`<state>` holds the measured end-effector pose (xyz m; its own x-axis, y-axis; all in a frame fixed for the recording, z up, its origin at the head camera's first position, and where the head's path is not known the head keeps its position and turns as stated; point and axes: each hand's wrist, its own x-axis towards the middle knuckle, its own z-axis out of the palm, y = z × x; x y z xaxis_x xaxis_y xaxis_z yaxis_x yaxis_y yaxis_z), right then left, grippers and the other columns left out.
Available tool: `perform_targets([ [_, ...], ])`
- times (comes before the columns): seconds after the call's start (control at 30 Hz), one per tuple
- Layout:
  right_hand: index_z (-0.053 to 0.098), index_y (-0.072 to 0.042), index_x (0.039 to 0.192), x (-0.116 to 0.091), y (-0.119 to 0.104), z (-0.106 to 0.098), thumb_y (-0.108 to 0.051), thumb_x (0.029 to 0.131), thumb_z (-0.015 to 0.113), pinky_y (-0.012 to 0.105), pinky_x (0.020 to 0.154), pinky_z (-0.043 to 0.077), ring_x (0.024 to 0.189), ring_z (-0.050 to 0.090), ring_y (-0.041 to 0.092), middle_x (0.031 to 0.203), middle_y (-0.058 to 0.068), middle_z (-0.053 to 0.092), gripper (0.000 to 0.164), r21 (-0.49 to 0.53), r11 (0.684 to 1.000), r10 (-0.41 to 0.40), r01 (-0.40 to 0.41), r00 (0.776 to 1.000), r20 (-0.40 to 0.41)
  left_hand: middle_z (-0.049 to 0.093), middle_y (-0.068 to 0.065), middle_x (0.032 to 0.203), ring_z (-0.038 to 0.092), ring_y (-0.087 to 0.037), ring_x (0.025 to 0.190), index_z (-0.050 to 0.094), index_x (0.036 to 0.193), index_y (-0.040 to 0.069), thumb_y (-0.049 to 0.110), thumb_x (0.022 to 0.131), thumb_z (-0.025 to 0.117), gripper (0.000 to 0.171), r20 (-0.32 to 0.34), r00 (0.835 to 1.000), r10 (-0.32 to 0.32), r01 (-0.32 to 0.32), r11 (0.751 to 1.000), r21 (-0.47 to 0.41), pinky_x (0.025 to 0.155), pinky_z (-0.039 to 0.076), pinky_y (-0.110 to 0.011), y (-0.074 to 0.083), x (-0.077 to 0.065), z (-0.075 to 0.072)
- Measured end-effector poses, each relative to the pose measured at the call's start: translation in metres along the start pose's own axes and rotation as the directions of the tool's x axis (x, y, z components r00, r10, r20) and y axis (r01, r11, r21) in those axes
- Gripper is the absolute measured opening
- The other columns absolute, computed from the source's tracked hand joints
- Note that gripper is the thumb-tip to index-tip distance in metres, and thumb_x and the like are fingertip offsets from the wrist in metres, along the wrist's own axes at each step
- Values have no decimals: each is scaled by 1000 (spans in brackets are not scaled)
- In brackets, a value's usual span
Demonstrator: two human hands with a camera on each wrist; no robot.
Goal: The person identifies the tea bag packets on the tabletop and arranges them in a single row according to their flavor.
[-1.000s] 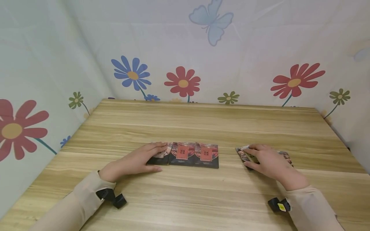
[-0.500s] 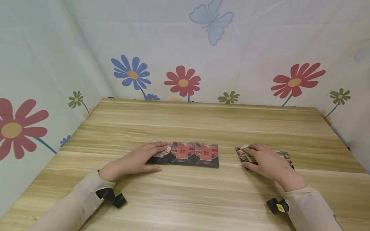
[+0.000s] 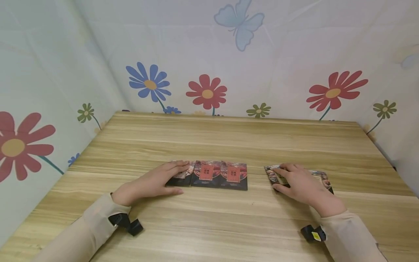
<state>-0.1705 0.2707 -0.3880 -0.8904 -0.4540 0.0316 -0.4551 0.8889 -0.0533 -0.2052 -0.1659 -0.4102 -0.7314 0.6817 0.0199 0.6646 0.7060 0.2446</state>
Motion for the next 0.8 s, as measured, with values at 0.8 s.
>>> perform_targets([
  [0.8,59,-5,131,3,-11,4,-44,89,64,65,96,42,118,51,49,130,25,57,57,19,1000,14,-14,999,-40,36,-10,154,35,-32,141,36,149,12,54,86,63,80,2,1000,7,-7,1000,-4,117,30,-50,2,-1,-2],
])
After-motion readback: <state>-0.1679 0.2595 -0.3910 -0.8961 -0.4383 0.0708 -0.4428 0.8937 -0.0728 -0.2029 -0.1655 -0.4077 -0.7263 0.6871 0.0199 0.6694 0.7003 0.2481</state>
